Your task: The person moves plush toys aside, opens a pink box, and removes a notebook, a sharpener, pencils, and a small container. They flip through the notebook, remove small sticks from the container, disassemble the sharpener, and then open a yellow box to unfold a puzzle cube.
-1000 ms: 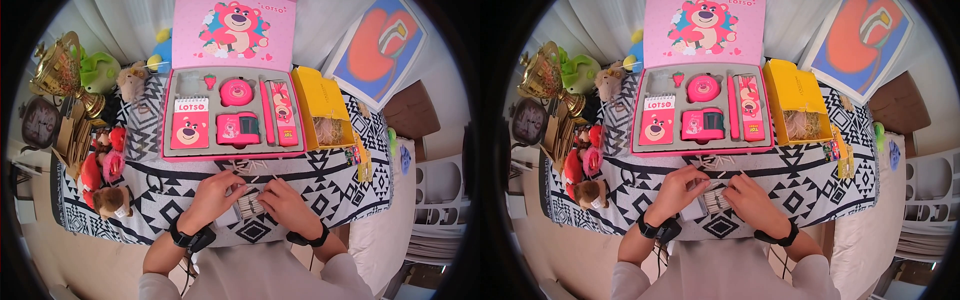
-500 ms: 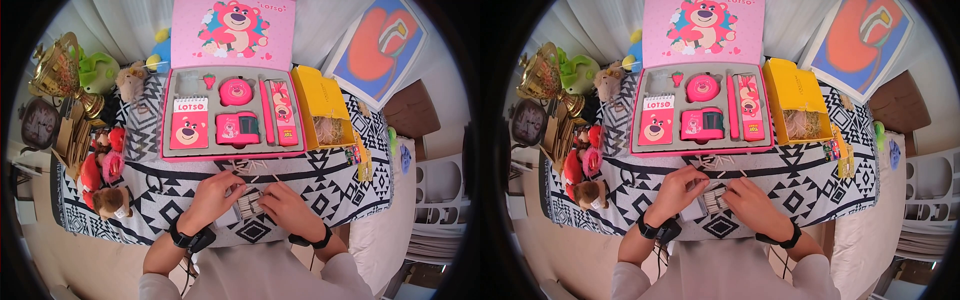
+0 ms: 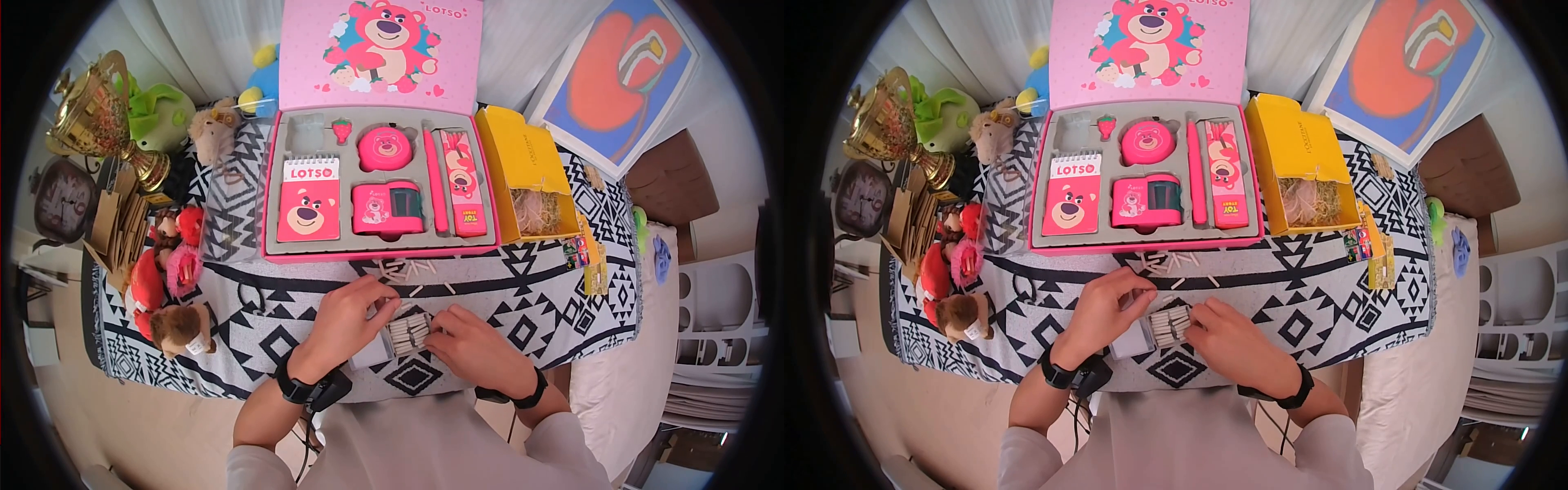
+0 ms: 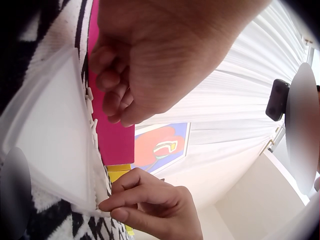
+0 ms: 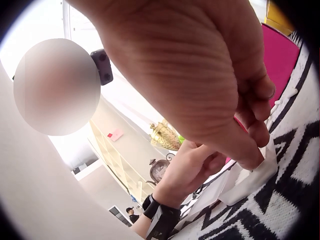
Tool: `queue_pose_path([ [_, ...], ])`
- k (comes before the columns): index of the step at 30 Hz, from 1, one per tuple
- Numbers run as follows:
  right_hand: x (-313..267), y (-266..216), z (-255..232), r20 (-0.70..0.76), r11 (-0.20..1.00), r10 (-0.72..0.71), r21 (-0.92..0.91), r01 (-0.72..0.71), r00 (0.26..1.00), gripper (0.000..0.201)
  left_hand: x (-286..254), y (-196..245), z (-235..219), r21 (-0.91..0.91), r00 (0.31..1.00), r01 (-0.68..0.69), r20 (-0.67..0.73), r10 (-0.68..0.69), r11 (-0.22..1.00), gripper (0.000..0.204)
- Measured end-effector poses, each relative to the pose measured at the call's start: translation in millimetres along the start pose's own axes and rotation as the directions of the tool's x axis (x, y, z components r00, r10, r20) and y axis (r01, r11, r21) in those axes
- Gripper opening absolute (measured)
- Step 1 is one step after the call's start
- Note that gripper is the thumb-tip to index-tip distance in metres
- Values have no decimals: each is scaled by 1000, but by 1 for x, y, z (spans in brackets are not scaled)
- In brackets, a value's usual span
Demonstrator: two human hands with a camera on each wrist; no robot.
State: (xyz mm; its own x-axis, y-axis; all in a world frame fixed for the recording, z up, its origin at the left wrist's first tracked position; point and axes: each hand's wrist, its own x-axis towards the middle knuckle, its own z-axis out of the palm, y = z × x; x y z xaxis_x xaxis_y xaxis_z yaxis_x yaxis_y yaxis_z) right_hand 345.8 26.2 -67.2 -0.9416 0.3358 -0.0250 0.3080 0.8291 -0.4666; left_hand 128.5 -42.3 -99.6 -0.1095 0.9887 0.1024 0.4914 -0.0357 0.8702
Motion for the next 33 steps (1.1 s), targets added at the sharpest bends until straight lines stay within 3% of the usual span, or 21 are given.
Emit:
queue_pose_path([
  [6, 1, -2, 0, -43, 999, 27, 22, -26, 999, 10, 0, -3, 3, -32, 998, -41, -54, 39, 999, 8],
  [9, -1, 0, 4, -34, 997, 36, -63, -38, 999, 10, 0, -5, 3, -22, 998, -44, -50, 43, 999, 9],
  [21, 1, 1, 3, -29, 997, 68, 49, -67, 997, 8, 0, -5, 3, -40, 999, -34, -37, 33, 999, 9],
  [23, 1, 0, -2, -116, 974, 171, 172, -149, 978, 9, 0, -5, 3, -33, 998, -32, -47, 30, 999, 9],
  [24, 1, 3, -6, -117, 974, 171, 172, -150, 978, 9, 0, -5, 2, -33, 998, -33, -47, 31, 999, 9],
  [26, 0, 11, -14, -294, 967, 255, 100, -235, 921, 12, 0, -4, 1, -22, 998, -4, -68, 2, 1000, 9],
  [27, -1, 15, -15, -296, 967, 255, 99, -236, 920, 12, 0, -5, 1, -22, 998, -7, -67, 5, 1000, 9],
  [29, -2, 25, -14, -399, 894, 432, 72, -442, 809, 16, 1, -7, 2, -13, 993, 27, -119, -28, 1000, 10],
  [33, 2, 36, 5, -374, 915, 394, 68, -398, 840, 16, 1, -10, 3, 15, 981, 60, -184, -56, 998, 13],
])
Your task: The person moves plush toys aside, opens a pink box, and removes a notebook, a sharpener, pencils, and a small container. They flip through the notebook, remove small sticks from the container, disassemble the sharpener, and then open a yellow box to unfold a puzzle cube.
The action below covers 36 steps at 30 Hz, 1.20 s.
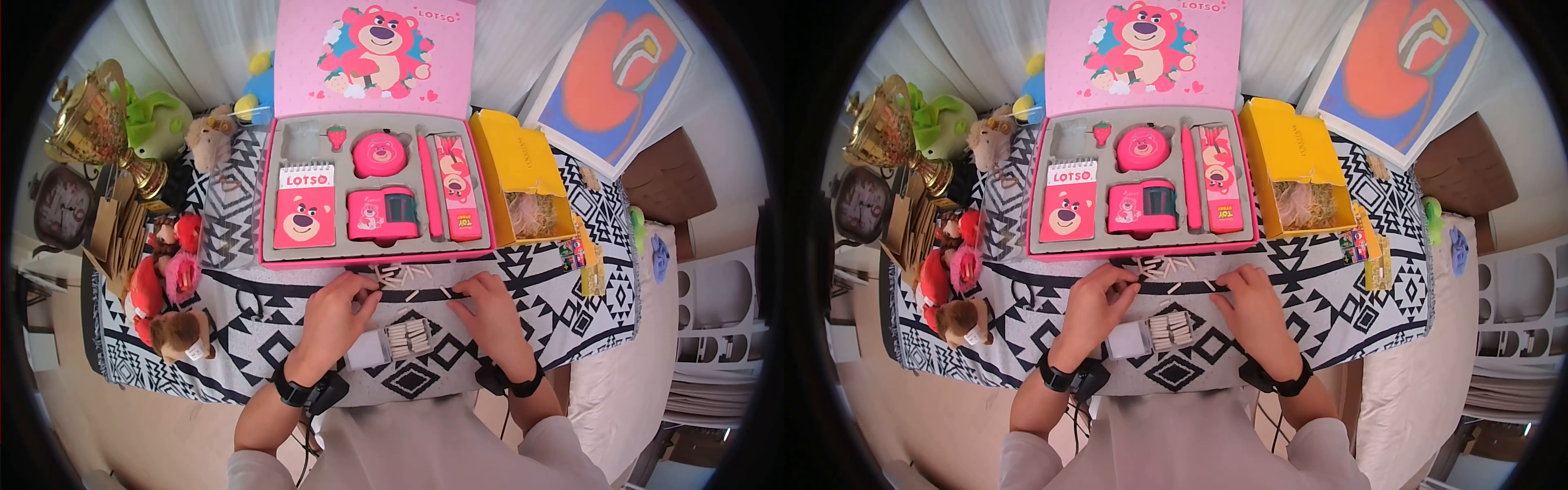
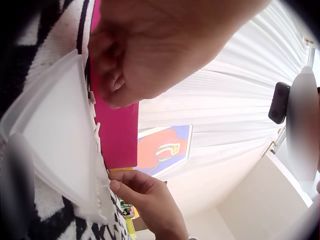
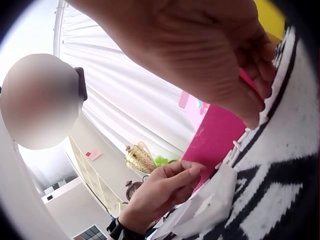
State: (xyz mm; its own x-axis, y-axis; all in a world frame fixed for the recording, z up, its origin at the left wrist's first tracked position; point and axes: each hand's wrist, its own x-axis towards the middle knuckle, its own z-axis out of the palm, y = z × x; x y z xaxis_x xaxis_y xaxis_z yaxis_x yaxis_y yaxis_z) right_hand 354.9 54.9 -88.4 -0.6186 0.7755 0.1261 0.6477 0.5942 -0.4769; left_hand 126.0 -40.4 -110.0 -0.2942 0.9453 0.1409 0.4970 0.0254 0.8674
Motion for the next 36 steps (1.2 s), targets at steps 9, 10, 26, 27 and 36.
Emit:
queue_pose_path([
  [9, 4, -2, 2, 141, 986, -110, 143, 90, 984, 10, 2, -7, -1, 63, 999, -13, 42, 10, 998, 25],
  [10, 1, -7, -2, 142, 986, -110, 144, 89, 984, 10, 3, -8, -2, 91, 999, -14, 32, 11, 996, 26],
  [26, -14, -25, -4, 318, 922, -380, 205, 328, 869, 8, 4, -8, -1, 171, 996, 10, 80, -24, 985, 28],
  [27, -14, -26, -4, 325, 922, -381, 205, 329, 865, 7, 4, -9, -1, 172, 997, 11, 79, -25, 985, 28],
  [36, -3, -23, -1, 265, 917, -370, 255, 306, 890, 12, 2, -13, 6, 207, 999, -1, 36, -7, 978, 21],
])
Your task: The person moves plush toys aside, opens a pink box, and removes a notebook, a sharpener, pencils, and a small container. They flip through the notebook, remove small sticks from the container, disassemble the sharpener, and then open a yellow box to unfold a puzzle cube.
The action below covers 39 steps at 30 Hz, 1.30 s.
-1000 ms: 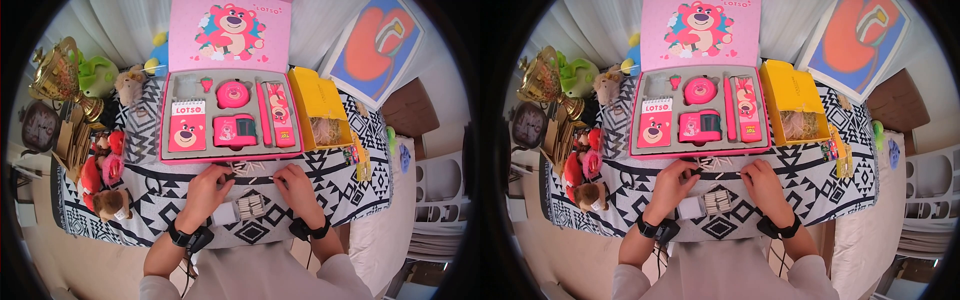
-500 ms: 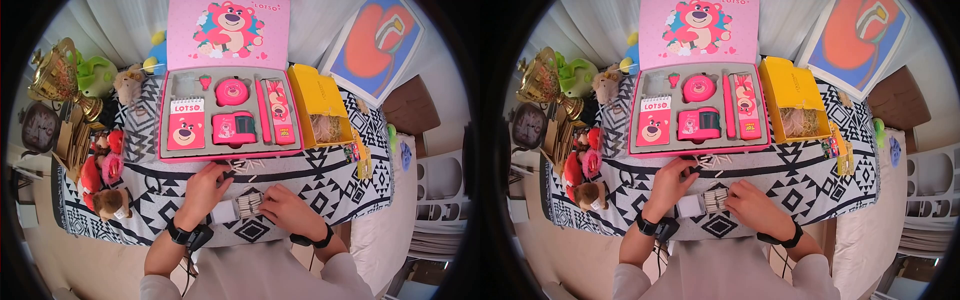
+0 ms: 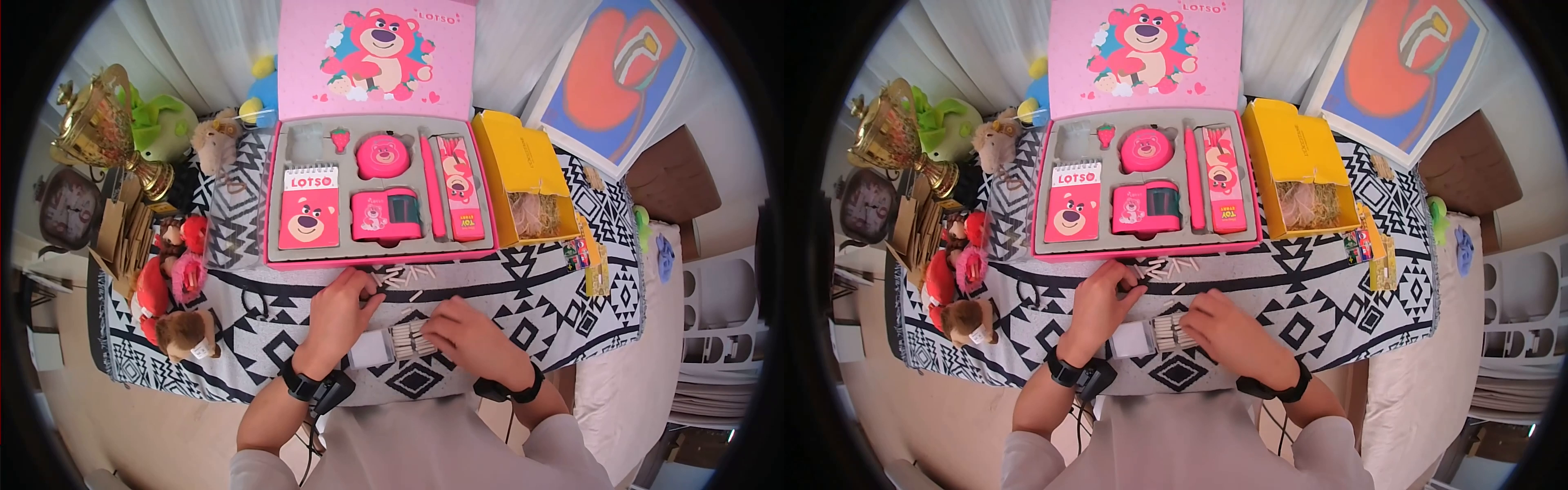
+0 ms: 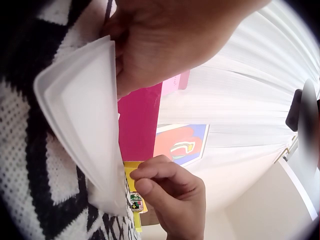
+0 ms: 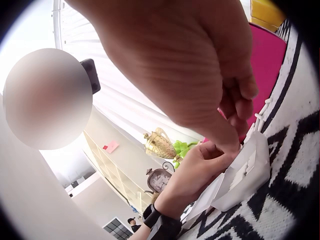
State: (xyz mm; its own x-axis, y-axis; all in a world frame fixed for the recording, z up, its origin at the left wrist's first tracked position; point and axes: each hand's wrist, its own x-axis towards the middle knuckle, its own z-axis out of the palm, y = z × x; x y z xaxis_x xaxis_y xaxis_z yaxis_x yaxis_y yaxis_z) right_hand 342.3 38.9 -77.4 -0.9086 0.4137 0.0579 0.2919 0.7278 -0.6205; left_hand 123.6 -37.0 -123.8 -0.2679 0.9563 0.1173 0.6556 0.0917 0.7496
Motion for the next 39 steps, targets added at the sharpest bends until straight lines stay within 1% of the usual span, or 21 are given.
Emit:
queue_pose_path([
  [1, 3, 3, 0, -57, 1000, 25, 3, -25, 998, 13, 0, 1, -2, -8, 1000, 16, 6, -16, 1000, 22],
  [3, 14, 14, 2, -96, 999, 31, -17, -32, 995, 15, 1, 3, -3, -15, 1000, 27, 8, -27, 1000, 22],
  [4, 19, 18, 1, -132, 998, 39, -36, -44, 990, 17, 1, 4, -2, 19, 1000, -19, -18, 19, 1000, 24],
  [5, 24, 19, 0, -127, 997, 67, -29, -72, 990, 19, 1, 5, -1, 55, 997, -63, -41, 66, 996, 25],
  [8, 32, 31, 7, -88, 999, 45, -25, -47, 995, 19, 1, 0, 1, 54, 994, -98, -39, 101, 994, 28],
  [9, 33, 32, 8, -95, 999, 35, -31, -38, 995, 18, 0, 0, 0, 66, 996, -89, -15, 90, 994, 22],
  [10, 34, 32, 9, -95, 999, 34, -30, -37, 995, 18, 1, 0, 1, 68, 996, -88, -16, 89, 994, 22],
  [13, 33, 33, 9, -79, 995, 96, 6, -95, 992, 15, -1, -1, 4, 76, 997, -58, -36, 61, 995, 19],
  [16, 28, 26, 3, -119, 994, 105, 4, -106, 987, 12, 0, -1, 5, 122, 991, -88, -87, 99, 989, 13],
  [18, 20, 14, -6, -34, 996, 82, 30, -81, 996, 11, -1, 0, 3, 96, 988, -130, -67, 136, 987, 9],
  [19, 16, 10, -7, -31, 996, 84, 30, -83, 996, 11, -1, 2, 3, 93, 989, -128, -65, 134, 987, 9],
  [21, 7, 3, -5, 55, 996, 48, 74, -52, 997, 12, -1, 7, 2, 18, 981, -176, -75, 177, 984, 11],
  [22, 4, 2, -2, 56, 996, 51, 74, -55, 997, 12, -2, 8, 2, 15, 982, -176, -74, 176, 984, 11],
  [24, -1, 2, 4, 55, 998, 48, 26, -49, 997, 14, -2, 10, 2, -73, 980, -187, -82, 181, 980, 12],
  [27, -2, -3, 3, 18, 999, 52, -13, -51, 999, 15, -3, 11, 1, -88, 985, -164, -75, 157, 983, 12],
  [31, -5, -5, 3, 27, 999, 23, -35, -22, 999, 14, -3, 10, 2, -90, 984, -172, -69, 166, 981, 12],
  [33, -7, -7, 1, 44, 998, -8, -58, 10, 999, 13, -3, 13, 0, -177, 988, -153, -58, 145, 972, 11],
  [34, -9, -6, 0, 44, 998, -7, -60, 10, 999, 13, -3, 14, 0, -178, 988, -153, -59, 145, 972, 11],
  [36, -11, -6, 0, 80, 993, -19, -112, 28, 997, 11, -3, 15, -2, -303, 994, -104, 10, 112, 947, 10],
  [37, -10, -7, 0, 80, 993, -19, -112, 28, 997, 11, -3, 15, -3, -304, 994, -104, 10, 112, 947, 10],
  [39, -9, -8, 0, 123, 989, -42, -134, 59, 991, 12, -3, 17, -5, -315, 992, -84, 68, 111, 945, 11],
])
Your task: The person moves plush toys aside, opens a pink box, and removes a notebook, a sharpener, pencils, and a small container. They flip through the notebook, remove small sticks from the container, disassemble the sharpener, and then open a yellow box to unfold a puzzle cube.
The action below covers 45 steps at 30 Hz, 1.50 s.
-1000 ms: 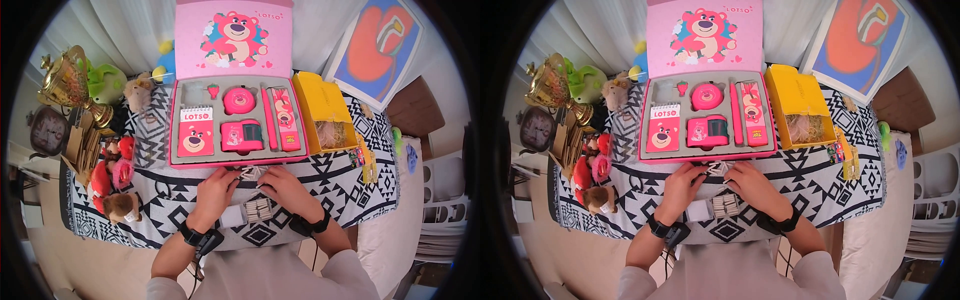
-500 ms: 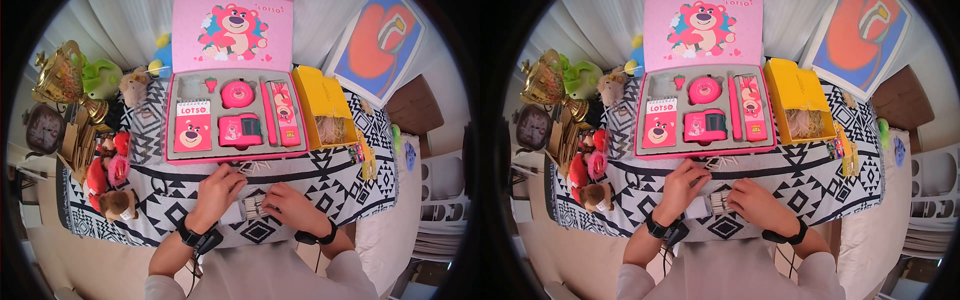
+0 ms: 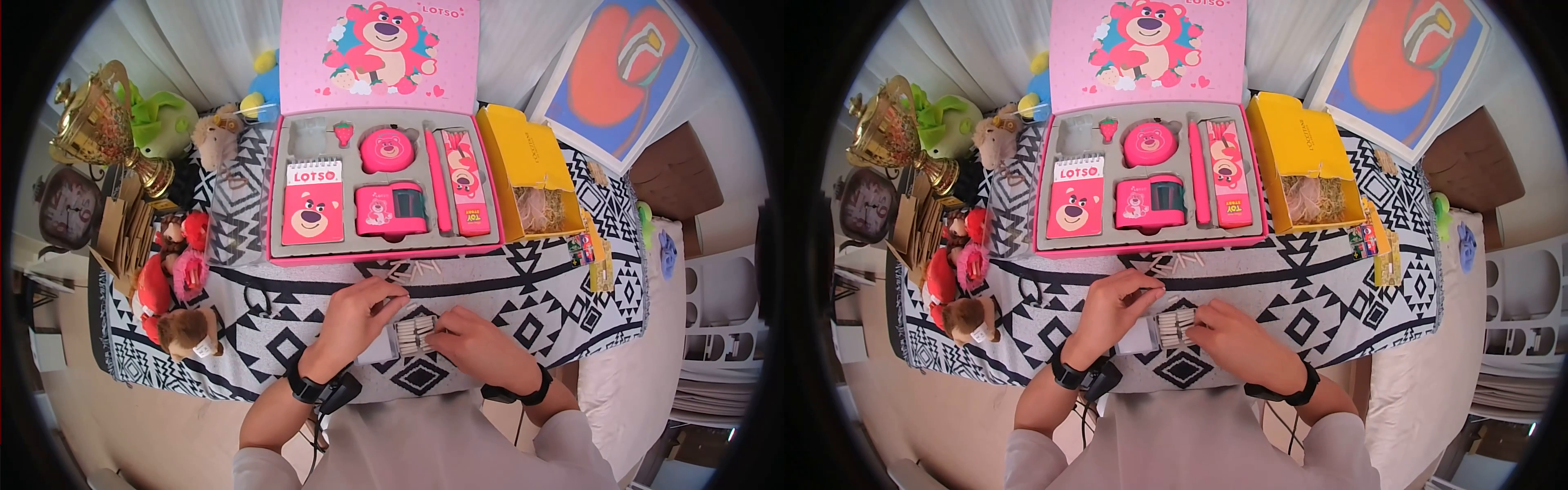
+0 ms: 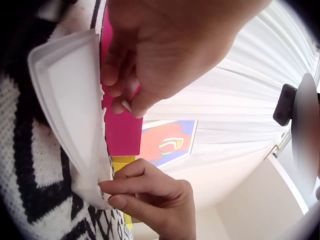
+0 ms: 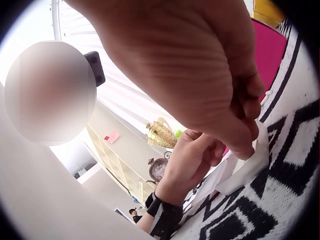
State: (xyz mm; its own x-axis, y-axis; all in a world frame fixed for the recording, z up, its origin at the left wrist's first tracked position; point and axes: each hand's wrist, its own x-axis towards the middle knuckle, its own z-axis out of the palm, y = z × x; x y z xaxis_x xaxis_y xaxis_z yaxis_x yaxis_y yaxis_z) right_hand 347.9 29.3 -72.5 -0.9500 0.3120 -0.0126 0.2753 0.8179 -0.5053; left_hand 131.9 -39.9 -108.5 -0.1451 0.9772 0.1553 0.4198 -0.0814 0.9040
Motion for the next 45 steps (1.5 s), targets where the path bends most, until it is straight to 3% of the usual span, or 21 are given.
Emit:
queue_pose_path([
  [4, -1, 2, 6, -5, 1000, 21, 23, -20, 1000, 13, 0, 0, 0, -35, 1000, -2, -4, 2, 999, 11],
  [7, 1, 2, 6, -65, 996, 64, 64, -59, 996, 16, -1, 0, 0, -117, 996, 71, 64, -64, 991, 11],
  [9, 4, -1, 3, -203, 988, 126, 115, -104, 971, 20, -1, 3, 1, -272, 969, 238, 139, -206, 933, 11],
  [13, 15, -10, -7, -283, 986, 112, 148, -72, 953, 23, -2, 0, 4, -377, 973, 178, 203, -106, 909, 12],
  [15, 18, -9, -3, -319, 981, 55, 194, 9, 946, 21, -3, 2, 2, -313, 957, 174, 277, -85, 934, 12],
  [22, 17, -4, -2, -289, 987, 80, 160, -34, 954, 17, -3, 5, 0, -249, 943, 143, 329, -55, 958, 14],
  [24, 16, -3, -2, -280, 986, 94, 160, -50, 955, 18, -4, 7, 1, -294, 938, 222, 324, -121, 930, 13],
  [28, 12, 1, -2, -223, 982, 87, 183, -46, 971, 16, -4, 7, 1, -278, 943, 183, 320, -89, 943, 13],
  [30, 9, 3, -3, -160, 990, 86, 124, -67, 983, 15, -3, 9, -2, -180, 984, 114, 157, -86, 977, 15],
  [31, 7, 4, -2, -160, 990, 89, 123, -69, 983, 15, -1, 8, -3, -182, 984, 114, 159, -85, 977, 15],
  [34, 5, 4, 1, -110, 990, 93, 114, -81, 990, 14, 1, 4, -7, -174, 982, 170, -53, -181, 970, 16],
  [45, 3, 3, 2, -74, 998, 51, 44, -48, 996, 8, 0, 4, -6, -181, 980, 178, -52, -190, 967, 7],
])
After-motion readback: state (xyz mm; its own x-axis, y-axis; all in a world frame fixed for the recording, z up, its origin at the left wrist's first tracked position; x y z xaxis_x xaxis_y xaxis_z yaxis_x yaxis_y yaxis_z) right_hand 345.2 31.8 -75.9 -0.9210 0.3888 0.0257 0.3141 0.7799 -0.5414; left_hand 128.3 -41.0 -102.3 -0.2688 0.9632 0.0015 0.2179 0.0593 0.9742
